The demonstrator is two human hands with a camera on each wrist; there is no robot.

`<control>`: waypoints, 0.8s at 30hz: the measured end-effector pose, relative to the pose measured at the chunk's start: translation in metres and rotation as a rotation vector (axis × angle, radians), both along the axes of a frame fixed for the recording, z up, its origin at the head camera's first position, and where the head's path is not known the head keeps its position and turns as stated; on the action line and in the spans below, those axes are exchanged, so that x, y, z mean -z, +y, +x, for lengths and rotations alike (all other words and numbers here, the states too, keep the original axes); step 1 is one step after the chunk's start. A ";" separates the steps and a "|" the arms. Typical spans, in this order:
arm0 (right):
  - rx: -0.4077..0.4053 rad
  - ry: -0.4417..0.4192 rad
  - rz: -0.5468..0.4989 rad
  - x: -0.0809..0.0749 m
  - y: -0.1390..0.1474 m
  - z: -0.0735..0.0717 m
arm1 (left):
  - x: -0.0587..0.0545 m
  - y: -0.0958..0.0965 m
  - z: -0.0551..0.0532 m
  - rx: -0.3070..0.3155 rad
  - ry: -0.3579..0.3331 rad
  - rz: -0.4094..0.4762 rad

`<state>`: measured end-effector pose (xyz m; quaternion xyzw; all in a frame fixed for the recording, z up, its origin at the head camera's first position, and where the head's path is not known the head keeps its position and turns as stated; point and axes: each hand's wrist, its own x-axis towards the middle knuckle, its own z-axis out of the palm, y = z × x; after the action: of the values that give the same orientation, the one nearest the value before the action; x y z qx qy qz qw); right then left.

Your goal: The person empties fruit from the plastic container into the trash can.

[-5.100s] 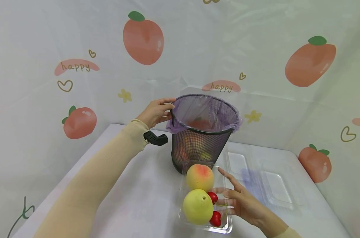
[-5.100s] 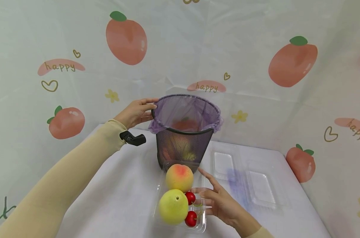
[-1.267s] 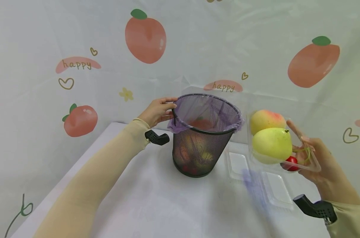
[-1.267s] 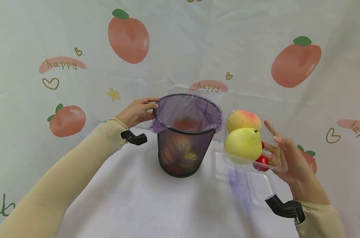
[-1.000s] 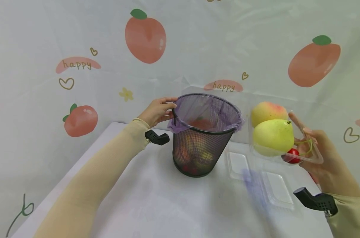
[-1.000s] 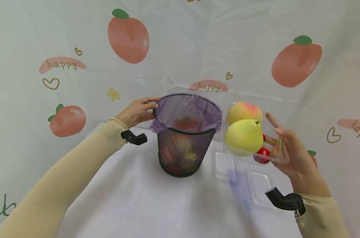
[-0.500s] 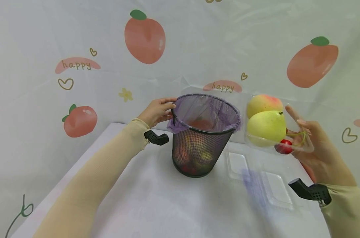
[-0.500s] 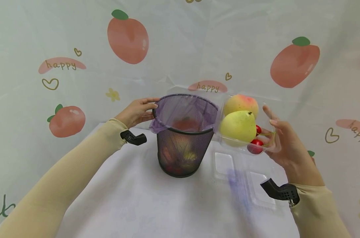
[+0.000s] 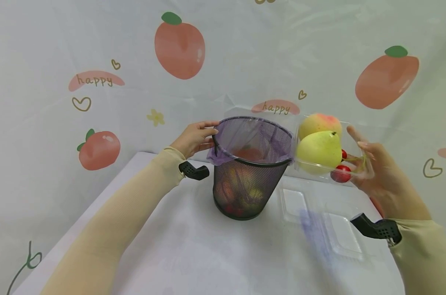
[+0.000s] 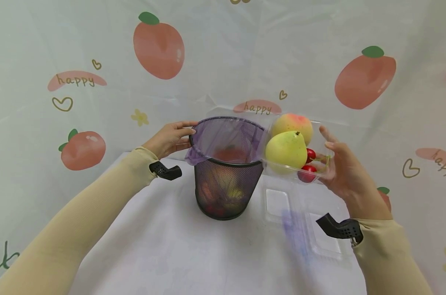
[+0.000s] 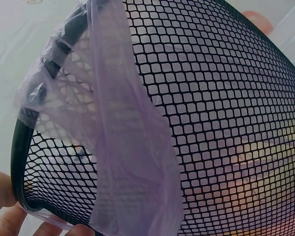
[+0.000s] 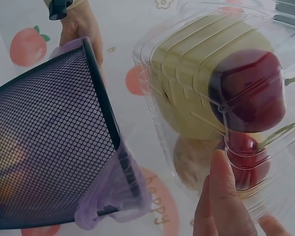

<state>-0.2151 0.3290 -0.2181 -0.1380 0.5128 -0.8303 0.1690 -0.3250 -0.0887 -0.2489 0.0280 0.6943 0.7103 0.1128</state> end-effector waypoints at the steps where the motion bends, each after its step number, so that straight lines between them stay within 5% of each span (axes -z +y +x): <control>1: 0.016 0.006 0.026 -0.001 -0.002 0.000 | 0.000 0.000 0.000 0.000 0.000 0.001; 7: 0.078 0.026 0.163 -0.004 -0.005 -0.007 | 0.001 0.001 0.000 0.000 -0.004 0.006; 24: 0.071 0.024 0.183 -0.011 -0.020 -0.022 | 0.001 0.000 0.001 0.000 -0.006 0.006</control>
<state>-0.2375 0.3088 -0.2067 -0.1134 0.5932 -0.7837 0.1452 -0.3243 -0.0886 -0.2496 0.0262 0.6918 0.7124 0.1146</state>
